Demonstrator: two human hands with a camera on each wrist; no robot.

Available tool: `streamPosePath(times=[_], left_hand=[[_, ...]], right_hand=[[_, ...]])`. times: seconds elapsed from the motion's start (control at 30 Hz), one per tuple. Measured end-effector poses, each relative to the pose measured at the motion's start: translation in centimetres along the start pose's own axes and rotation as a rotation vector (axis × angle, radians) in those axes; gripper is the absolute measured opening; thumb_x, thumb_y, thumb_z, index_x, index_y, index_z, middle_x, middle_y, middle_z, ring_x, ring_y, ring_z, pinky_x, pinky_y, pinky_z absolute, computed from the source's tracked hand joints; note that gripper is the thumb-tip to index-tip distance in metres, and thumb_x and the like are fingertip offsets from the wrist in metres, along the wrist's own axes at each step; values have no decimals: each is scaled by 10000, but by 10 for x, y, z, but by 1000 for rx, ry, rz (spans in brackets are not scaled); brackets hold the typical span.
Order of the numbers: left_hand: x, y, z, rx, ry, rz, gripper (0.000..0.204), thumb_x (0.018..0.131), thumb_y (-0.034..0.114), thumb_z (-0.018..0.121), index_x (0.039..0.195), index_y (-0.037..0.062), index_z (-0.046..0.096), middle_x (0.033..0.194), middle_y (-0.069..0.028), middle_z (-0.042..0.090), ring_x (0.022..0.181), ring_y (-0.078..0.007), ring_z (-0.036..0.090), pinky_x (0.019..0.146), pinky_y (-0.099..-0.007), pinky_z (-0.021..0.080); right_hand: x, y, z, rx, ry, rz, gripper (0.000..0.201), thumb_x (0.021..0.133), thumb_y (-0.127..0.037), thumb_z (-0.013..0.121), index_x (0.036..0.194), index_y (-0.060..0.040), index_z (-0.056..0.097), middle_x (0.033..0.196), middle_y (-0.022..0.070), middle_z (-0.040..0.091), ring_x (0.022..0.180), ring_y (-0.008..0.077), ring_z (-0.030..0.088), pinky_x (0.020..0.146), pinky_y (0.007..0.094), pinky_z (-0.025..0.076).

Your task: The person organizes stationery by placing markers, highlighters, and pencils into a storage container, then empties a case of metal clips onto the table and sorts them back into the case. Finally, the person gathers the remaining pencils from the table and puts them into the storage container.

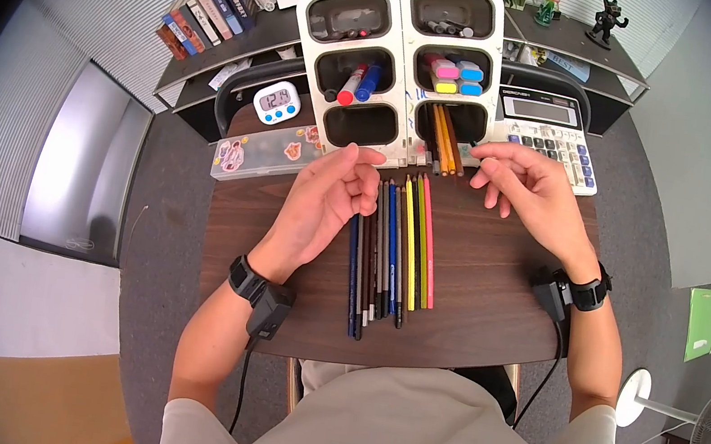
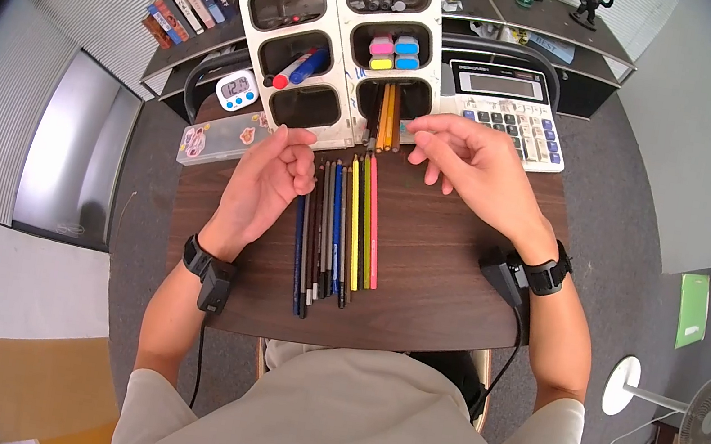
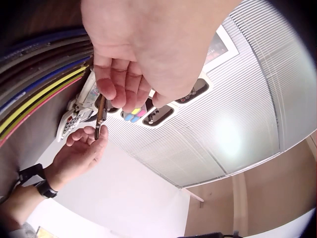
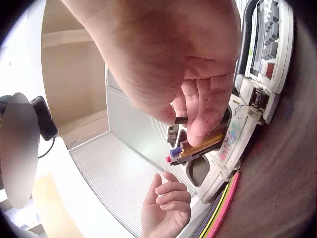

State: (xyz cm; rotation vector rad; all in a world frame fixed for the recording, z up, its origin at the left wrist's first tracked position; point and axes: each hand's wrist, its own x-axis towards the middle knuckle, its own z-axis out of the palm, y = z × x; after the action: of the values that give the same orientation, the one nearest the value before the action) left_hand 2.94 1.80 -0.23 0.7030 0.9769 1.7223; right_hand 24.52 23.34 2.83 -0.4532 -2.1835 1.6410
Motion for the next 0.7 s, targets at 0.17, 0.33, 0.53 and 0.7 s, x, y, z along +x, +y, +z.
streamPosePath(times=[0.17, 0.33, 0.53, 0.7], left_hand=[[0, 0, 1, 11, -1, -2, 418, 1160, 367, 468, 1228, 3, 662, 834, -16, 592, 765, -119, 545, 737, -294, 460], [0, 0, 0, 11, -2, -5, 421, 1160, 370, 467, 1225, 3, 663, 834, -14, 593, 766, -118, 544, 734, -290, 457], [0, -1, 1, 13, -5, -3, 421, 1157, 373, 472, 1219, 4, 663, 836, -14, 593, 765, -120, 539, 739, -295, 452], [1, -1, 0, 17, -5, -6, 417, 1154, 372, 478, 1210, 3, 664, 838, -16, 592, 765, -126, 537, 746, -301, 450]], right_hand=[[-1, -3, 4, -70, -42, 18, 380, 1079, -188, 649, 1441, -73, 642, 1032, 60, 780, 745, 70, 664, 646, 228, 549], [-3, -7, 6, -133, -16, 0, 348, 1063, -171, 667, 1397, -74, 660, 986, 47, 777, 726, 63, 651, 654, 238, 541], [-10, -14, 6, -281, -71, -173, 183, 1004, -146, 741, 1169, -70, 760, 860, 0, 731, 660, 58, 587, 599, 239, 468], [-16, -8, 27, -355, -491, -215, 198, 963, -143, 778, 1145, -65, 774, 826, 66, 726, 701, 188, 674, 632, 321, 524]])
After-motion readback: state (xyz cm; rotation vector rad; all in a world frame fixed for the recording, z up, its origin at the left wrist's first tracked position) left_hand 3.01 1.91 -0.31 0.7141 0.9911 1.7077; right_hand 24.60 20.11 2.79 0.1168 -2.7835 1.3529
